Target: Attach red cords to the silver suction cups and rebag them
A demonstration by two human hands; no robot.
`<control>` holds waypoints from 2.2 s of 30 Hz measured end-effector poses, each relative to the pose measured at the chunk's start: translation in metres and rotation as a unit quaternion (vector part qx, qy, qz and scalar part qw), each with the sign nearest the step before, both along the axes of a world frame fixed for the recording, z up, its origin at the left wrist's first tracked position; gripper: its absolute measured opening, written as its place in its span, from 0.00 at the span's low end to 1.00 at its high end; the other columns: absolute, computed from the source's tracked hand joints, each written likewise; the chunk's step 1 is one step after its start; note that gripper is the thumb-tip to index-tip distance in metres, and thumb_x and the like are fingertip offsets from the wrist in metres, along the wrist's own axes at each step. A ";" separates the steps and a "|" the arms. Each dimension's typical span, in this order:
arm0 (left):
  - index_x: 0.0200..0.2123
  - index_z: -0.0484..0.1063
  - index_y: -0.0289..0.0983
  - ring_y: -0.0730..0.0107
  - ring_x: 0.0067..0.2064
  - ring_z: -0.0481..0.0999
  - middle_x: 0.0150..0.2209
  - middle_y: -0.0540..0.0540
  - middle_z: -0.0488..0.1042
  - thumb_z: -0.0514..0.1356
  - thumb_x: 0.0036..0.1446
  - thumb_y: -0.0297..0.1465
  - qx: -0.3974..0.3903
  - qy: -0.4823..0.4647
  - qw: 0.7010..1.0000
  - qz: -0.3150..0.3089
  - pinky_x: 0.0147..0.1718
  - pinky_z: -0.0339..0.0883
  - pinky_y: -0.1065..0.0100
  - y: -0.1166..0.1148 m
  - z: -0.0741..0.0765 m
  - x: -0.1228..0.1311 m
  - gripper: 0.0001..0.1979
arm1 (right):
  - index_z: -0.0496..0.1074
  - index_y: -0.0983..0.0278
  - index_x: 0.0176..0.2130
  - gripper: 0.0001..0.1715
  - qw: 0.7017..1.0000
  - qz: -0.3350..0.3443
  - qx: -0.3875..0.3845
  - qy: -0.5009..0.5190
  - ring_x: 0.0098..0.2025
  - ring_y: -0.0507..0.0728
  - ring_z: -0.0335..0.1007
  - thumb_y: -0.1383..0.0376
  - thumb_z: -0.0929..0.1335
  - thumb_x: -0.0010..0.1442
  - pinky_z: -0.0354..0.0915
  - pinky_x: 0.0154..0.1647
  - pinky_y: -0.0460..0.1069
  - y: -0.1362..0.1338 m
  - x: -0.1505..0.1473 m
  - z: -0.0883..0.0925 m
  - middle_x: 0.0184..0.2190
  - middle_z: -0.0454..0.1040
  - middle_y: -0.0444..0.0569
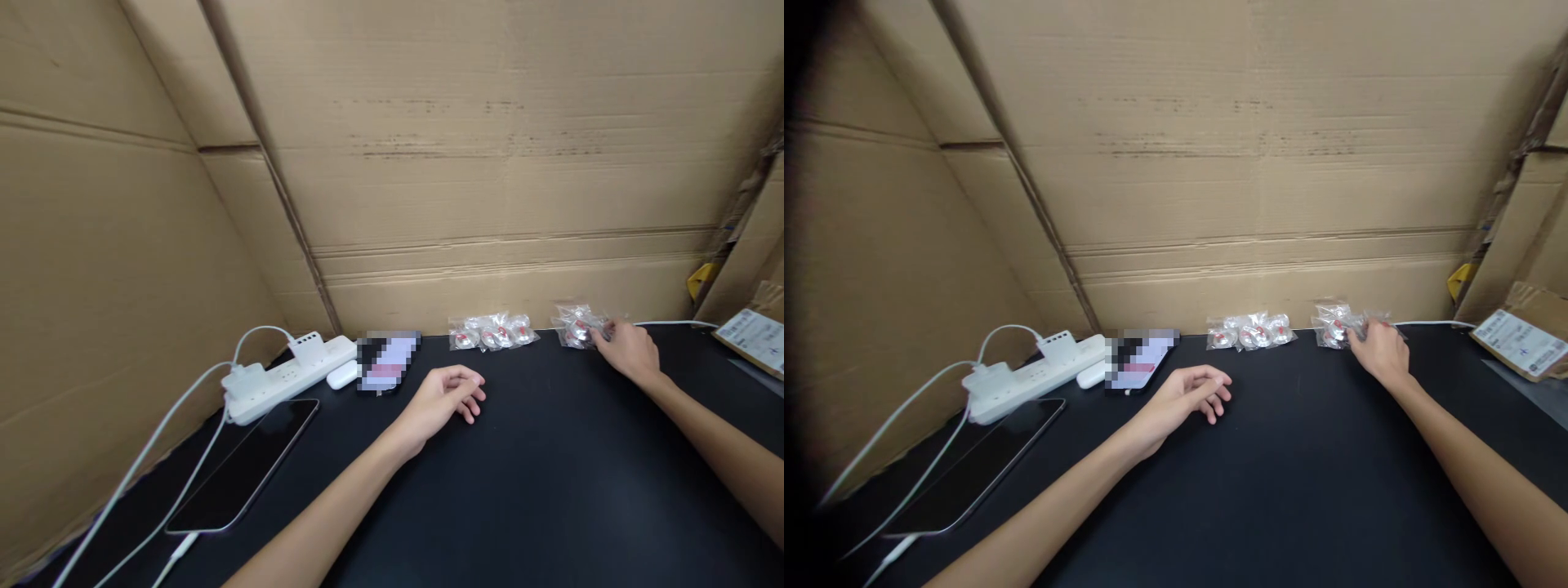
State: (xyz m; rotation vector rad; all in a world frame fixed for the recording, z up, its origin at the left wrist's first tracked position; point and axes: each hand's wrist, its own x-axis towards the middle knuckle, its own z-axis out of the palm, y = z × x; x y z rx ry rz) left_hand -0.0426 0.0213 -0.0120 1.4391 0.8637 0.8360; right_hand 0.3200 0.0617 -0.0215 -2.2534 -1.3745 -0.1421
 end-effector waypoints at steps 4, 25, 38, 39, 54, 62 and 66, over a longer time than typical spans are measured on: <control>0.37 0.73 0.32 0.70 0.28 0.75 0.31 0.43 0.75 0.63 0.57 0.41 0.003 0.005 1.000 0.004 0.26 0.70 0.68 0.000 -0.001 0.001 0.16 | 0.73 0.66 0.46 0.23 0.993 0.045 0.058 -0.090 0.35 0.68 0.76 0.52 0.62 0.62 0.64 0.31 0.53 -0.008 -0.016 -0.005 0.31 0.78 0.58; 0.36 0.74 0.33 0.70 0.27 0.72 0.31 0.44 0.75 0.61 0.57 0.42 0.037 0.047 0.998 0.013 0.19 0.63 0.72 -0.002 0.000 0.002 0.16 | 0.72 0.64 0.48 0.15 0.905 0.391 0.109 -0.130 0.50 0.65 0.67 0.65 0.61 0.66 0.65 0.52 0.61 -0.026 -0.102 -0.013 0.46 0.72 0.58; 0.63 0.62 0.48 0.44 0.63 0.56 0.63 0.43 0.63 0.56 0.62 0.43 0.402 0.351 0.845 -0.033 0.60 0.50 0.44 -0.028 0.007 0.009 0.26 | 0.73 0.62 0.43 0.09 0.887 0.437 0.108 -0.102 0.51 0.66 0.64 0.63 0.66 0.62 0.64 0.52 0.61 -0.049 -0.113 -0.005 0.49 0.67 0.58; 0.64 0.60 0.48 0.42 0.64 0.54 0.64 0.43 0.61 0.54 0.63 0.44 0.394 0.363 0.844 -0.025 0.60 0.47 0.42 -0.027 0.004 0.008 0.27 | 0.73 0.62 0.43 0.10 0.888 0.437 0.104 -0.098 0.50 0.66 0.65 0.63 0.66 0.62 0.65 0.51 0.61 -0.049 -0.113 -0.005 0.48 0.68 0.57; 0.49 0.73 0.40 0.55 0.46 0.71 0.46 0.42 0.74 0.59 0.60 0.42 0.307 0.218 0.925 0.059 0.48 0.66 0.57 -0.029 0.010 0.017 0.17 | 0.67 0.60 0.43 0.14 0.827 0.451 0.189 0.277 0.36 0.56 0.68 0.63 0.71 0.57 0.67 0.37 0.50 -0.072 -0.144 0.013 0.35 0.70 0.46; 0.38 0.73 0.35 0.70 0.27 0.71 0.30 0.47 0.73 0.65 0.56 0.41 0.044 -0.011 0.997 -0.055 0.28 0.67 0.68 -0.033 0.010 0.026 0.15 | 0.65 0.61 0.30 0.16 0.753 0.441 0.158 0.463 0.24 0.51 0.63 0.54 0.70 0.59 0.64 0.26 0.47 -0.071 -0.148 0.019 0.23 0.64 0.41; 0.36 0.75 0.34 0.70 0.30 0.70 0.31 0.45 0.74 0.65 0.55 0.41 0.029 -0.039 0.999 -0.011 0.29 0.67 0.68 -0.031 0.016 0.022 0.15 | 0.66 0.62 0.30 0.18 0.761 0.361 0.187 0.505 0.20 0.49 0.58 0.52 0.71 0.57 0.58 0.20 0.45 -0.061 -0.137 0.015 0.23 0.63 0.40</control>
